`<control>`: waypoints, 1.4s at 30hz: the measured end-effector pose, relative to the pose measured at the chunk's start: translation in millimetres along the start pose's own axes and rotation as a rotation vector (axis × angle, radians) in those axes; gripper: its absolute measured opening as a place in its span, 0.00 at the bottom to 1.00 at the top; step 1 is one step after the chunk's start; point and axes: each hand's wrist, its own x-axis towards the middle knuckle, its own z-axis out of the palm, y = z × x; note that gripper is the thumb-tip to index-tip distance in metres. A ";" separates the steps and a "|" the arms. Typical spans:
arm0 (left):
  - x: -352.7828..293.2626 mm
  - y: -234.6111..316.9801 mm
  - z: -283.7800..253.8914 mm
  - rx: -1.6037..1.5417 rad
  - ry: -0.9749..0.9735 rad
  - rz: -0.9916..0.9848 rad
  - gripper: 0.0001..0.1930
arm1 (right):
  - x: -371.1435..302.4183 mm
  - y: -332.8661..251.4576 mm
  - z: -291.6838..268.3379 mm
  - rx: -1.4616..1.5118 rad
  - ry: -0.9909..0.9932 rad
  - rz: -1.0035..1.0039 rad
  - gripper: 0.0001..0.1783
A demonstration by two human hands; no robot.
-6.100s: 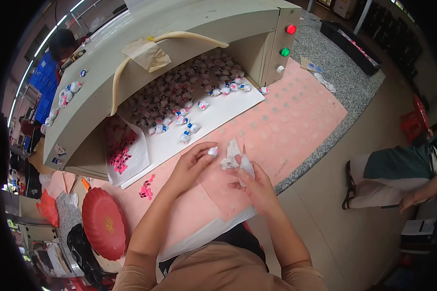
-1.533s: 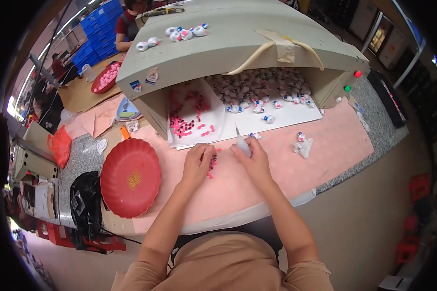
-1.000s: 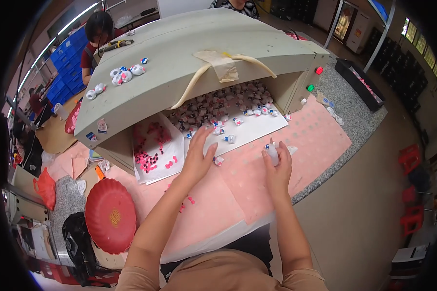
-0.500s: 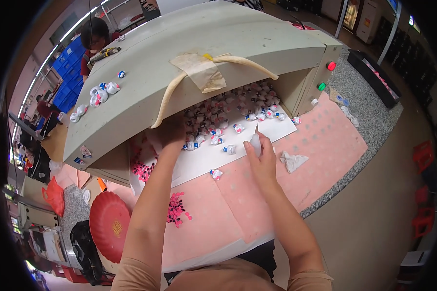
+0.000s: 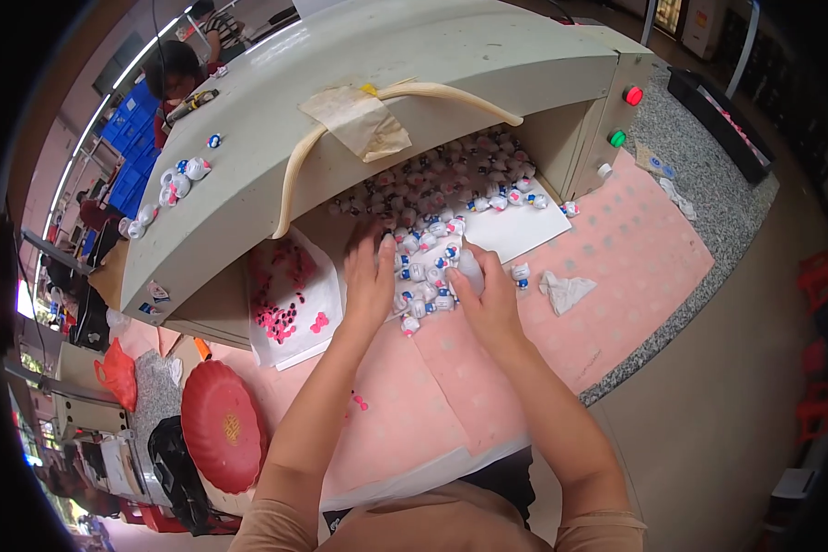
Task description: Applying glue to small toy components and assembling them.
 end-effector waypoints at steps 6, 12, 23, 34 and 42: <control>-35.8 20.9 4.5 -0.251 -0.152 -0.073 0.24 | -5.1 4.6 -0.5 -0.010 0.001 0.081 0.17; -88.3 21.6 -23.4 -0.468 -0.200 -0.070 0.27 | -32.2 -5.9 1.0 -0.065 -0.047 0.103 0.19; -106.4 20.7 -41.4 -0.169 -0.179 0.219 0.17 | -137.2 -51.6 -8.9 0.283 0.083 0.172 0.11; -171.2 2.5 -107.6 -1.368 -0.316 -0.771 0.07 | -155.9 -64.9 13.6 0.454 -0.026 0.275 0.14; -223.6 -2.0 -164.7 -1.597 -0.249 -0.865 0.22 | -172.2 -92.3 52.1 0.378 -0.275 0.240 0.11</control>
